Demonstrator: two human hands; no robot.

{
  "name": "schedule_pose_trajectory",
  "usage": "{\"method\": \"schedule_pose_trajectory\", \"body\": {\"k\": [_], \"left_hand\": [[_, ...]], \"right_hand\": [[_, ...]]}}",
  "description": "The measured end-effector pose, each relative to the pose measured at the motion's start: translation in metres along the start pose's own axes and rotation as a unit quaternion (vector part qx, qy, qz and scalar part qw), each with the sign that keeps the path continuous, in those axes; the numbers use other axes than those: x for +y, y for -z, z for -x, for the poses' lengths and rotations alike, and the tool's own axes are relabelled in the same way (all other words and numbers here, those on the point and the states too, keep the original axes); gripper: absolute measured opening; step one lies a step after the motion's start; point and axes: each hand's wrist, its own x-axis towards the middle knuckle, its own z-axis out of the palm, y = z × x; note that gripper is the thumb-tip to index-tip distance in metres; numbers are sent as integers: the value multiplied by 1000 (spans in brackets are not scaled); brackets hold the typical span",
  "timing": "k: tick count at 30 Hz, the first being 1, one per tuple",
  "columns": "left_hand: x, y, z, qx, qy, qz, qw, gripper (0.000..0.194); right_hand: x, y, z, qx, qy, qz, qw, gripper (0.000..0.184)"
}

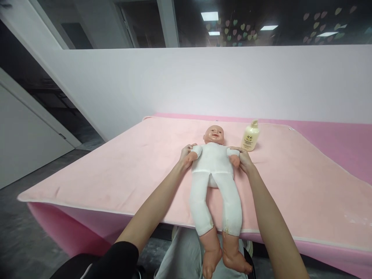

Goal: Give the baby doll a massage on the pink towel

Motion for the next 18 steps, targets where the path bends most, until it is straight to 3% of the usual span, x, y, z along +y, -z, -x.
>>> {"method": "schedule_pose_trajectory", "body": {"k": [5,13,18], "left_hand": [[2,-7,9,-69,-22,7,997,32],[-2,-5,6,15,-16,-37,999,45],[-3,-4,4,8,-11,-35,999,45]], "right_hand": [[5,-4,-1,18,-7,-18,1000,40],[5,-8,-1,44,19,45,998,30],[10,-10,-6,65,49,141,987,32]]}}
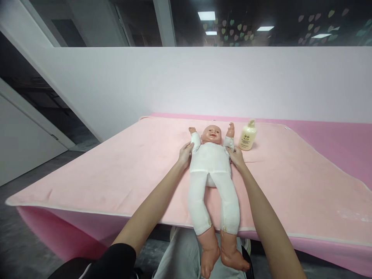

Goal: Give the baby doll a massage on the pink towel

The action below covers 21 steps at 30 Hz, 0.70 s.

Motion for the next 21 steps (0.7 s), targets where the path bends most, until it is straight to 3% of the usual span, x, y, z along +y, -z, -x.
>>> {"method": "schedule_pose_trajectory", "body": {"k": [6,15,21], "left_hand": [[2,-3,3,2,-4,-11,1000,40],[1,-3,2,17,-16,-46,999,38],[-3,-4,3,21,-57,-98,993,37]], "right_hand": [[3,2,-5,-13,-62,14,998,37],[0,3,-1,-18,-54,0,998,33],[-4,3,2,-13,-54,5,998,30]]}}
